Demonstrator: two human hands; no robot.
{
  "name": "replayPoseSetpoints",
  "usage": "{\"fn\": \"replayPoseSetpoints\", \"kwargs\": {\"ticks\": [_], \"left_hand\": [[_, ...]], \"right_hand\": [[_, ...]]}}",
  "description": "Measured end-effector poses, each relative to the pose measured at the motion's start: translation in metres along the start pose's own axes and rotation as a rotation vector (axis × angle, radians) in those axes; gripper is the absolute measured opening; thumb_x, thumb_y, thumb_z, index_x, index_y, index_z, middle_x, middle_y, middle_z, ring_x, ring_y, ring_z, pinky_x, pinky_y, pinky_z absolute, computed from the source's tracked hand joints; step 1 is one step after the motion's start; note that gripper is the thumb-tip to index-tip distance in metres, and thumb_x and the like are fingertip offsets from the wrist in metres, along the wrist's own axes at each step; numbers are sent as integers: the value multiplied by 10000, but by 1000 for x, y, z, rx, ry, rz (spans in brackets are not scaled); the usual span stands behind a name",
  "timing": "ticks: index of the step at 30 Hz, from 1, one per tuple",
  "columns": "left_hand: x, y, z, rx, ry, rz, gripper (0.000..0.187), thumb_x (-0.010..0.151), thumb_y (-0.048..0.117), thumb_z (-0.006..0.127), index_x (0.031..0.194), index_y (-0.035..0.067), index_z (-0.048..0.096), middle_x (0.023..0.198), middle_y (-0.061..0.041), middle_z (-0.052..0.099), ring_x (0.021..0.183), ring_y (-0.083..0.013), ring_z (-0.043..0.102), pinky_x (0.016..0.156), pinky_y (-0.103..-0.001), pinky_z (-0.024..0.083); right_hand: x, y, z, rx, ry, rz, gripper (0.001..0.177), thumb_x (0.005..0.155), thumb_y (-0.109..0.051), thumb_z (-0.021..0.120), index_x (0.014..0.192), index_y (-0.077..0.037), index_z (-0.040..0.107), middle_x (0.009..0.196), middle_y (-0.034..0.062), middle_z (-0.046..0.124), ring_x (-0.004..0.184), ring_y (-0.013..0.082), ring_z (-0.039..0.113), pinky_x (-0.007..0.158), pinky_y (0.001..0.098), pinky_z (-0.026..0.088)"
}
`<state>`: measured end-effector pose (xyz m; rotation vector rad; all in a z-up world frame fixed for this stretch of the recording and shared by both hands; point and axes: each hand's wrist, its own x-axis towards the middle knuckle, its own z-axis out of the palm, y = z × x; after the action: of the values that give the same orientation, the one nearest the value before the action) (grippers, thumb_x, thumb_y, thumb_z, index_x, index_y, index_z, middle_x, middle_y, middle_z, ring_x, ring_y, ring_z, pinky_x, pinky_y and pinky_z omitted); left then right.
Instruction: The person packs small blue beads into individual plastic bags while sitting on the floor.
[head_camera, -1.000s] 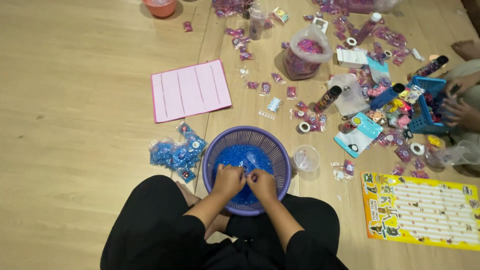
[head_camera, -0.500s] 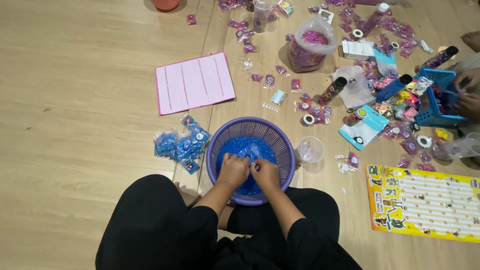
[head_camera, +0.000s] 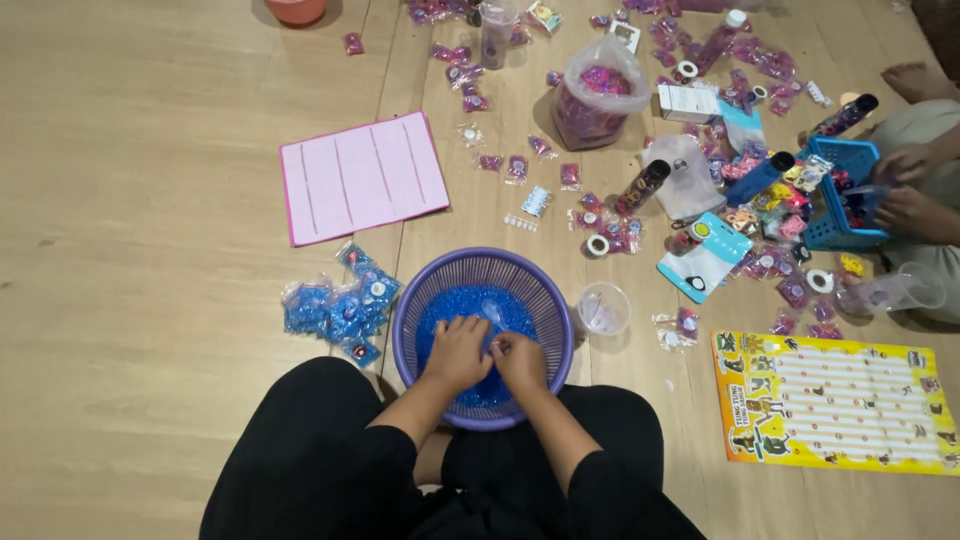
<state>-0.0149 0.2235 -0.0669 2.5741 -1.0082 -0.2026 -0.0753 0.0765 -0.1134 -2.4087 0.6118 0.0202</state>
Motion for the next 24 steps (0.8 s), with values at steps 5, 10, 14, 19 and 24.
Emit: {"fn": "replayPoseSetpoints", "kwargs": {"ticks": [5,10,14,19,24], "left_hand": [[1,5,-36,-83,-241,109,773,750,89,656,1487,137,426,1571,-83,405,1487,-335,304,1106,-595,336],[5,-4,-33,33,-161,201,691,767,254,774,1405,190,517,1312,-48,647,1443,-266,395,1114,-617,276],[9,-2,-20,-8,-99,204,698,786,281,804,1399,169,490,1203,-41,670,1340,-245,479,1130,-578,268],[16,-3,-4,-119,-59,133,484,814,312,783,1257,214,616,1118,8,698,1291,-213,521,1134,-575,247],[16,-11,5,-124,-82,86,413,792,401,806,1108,233,600,1119,-14,714,1254,-223,561,1142,-575,237]], "right_hand": [[7,8,7,45,0,-76,72,841,-201,718,857,-148,765,795,99,740,861,343,725,747,422,578],[3,0,-4,128,17,-133,115,838,-146,717,933,-106,769,845,136,742,887,373,723,762,428,584],[8,3,-7,327,60,29,191,831,-124,722,1004,-160,651,821,106,757,829,318,735,721,401,569],[11,10,-15,373,76,88,132,810,-108,782,860,-163,673,762,56,756,733,182,719,649,301,548],[2,0,-24,311,128,-2,98,824,-232,800,887,-306,813,790,-26,801,821,193,759,724,319,578]]}}
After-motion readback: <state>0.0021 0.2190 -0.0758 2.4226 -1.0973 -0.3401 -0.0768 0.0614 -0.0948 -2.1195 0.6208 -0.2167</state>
